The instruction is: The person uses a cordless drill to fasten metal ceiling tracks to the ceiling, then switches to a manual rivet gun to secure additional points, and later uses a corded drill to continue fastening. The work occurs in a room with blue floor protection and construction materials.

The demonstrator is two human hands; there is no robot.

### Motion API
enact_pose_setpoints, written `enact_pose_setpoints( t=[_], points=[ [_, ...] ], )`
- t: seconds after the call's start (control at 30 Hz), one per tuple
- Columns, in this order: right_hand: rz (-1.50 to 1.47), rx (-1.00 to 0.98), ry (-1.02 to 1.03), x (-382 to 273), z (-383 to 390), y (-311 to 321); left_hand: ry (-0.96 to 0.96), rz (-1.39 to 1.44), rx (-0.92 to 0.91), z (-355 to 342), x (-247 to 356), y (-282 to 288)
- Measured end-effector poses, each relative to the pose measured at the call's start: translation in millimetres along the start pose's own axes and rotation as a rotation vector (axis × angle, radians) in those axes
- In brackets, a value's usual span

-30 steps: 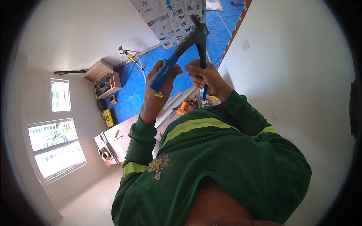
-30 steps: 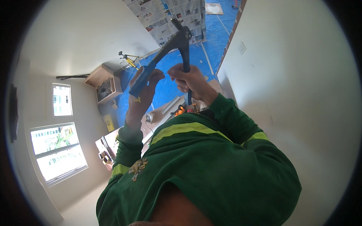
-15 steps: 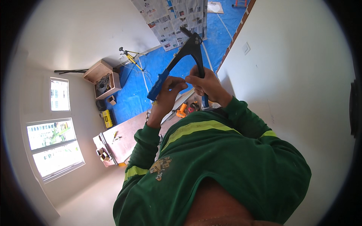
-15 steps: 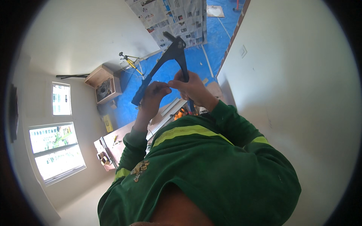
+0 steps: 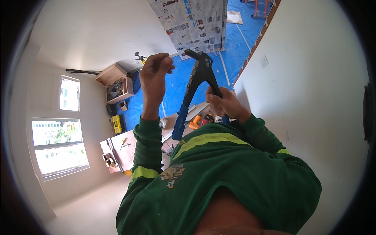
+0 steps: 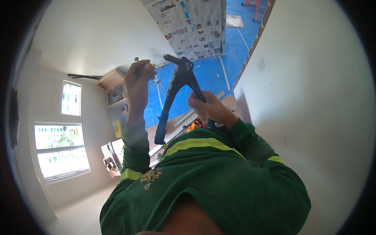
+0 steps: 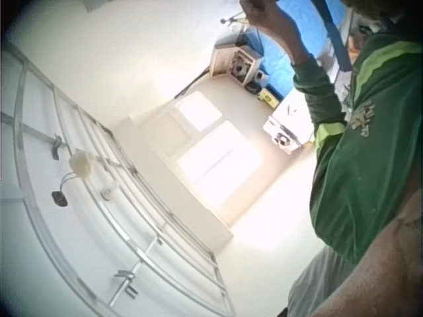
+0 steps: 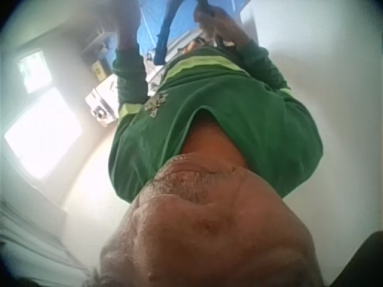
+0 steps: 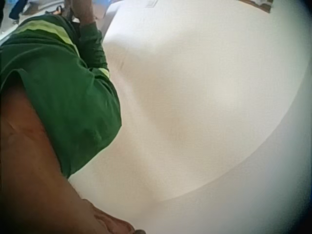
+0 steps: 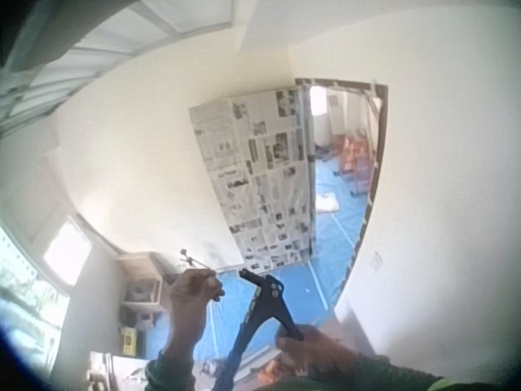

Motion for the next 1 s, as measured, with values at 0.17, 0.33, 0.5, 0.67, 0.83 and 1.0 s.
enact_pose_setpoints(
  t=[0.17, 0.33, 0.5, 0.67, 0.83, 1.0],
  points=[
    [0.069, -0.014, 0.007, -5, 4, -7, -0.111, 0.073, 0.048, -14, 15, -22],
    [0.043, -0.041, 0.019, -8, 7, -14, -0.158, 0.260, 0.076, -17, 19, -29],
    [0.020, -0.057, 0.008, -8, 8, -18, -0.175, 0.407, 0.174, -14, 27, -31],
    [0.046, -0.076, 0.011, -10, 7, -19, -0.192, 0.396, 0.196, -13, 30, -29],
    [0.059, -0.068, 0.005, -8, 7, -19, -0.210, 0.330, 0.206, -13, 28, -26],
    [0.038, -0.075, -0.009, -3, 9, -22, -0.211, 0.297, 0.174, -9, 32, -25]
  ],
)
Point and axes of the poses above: each hand's wrist, its own z-axis away from the middle knuckle, its own y-axis out of the back of the hand, x = y × z, the point moved 5 cm from there along -z, towards the middle knuckle, and after that the axes turned 13 degrees about -y, right-handed, at the moved point
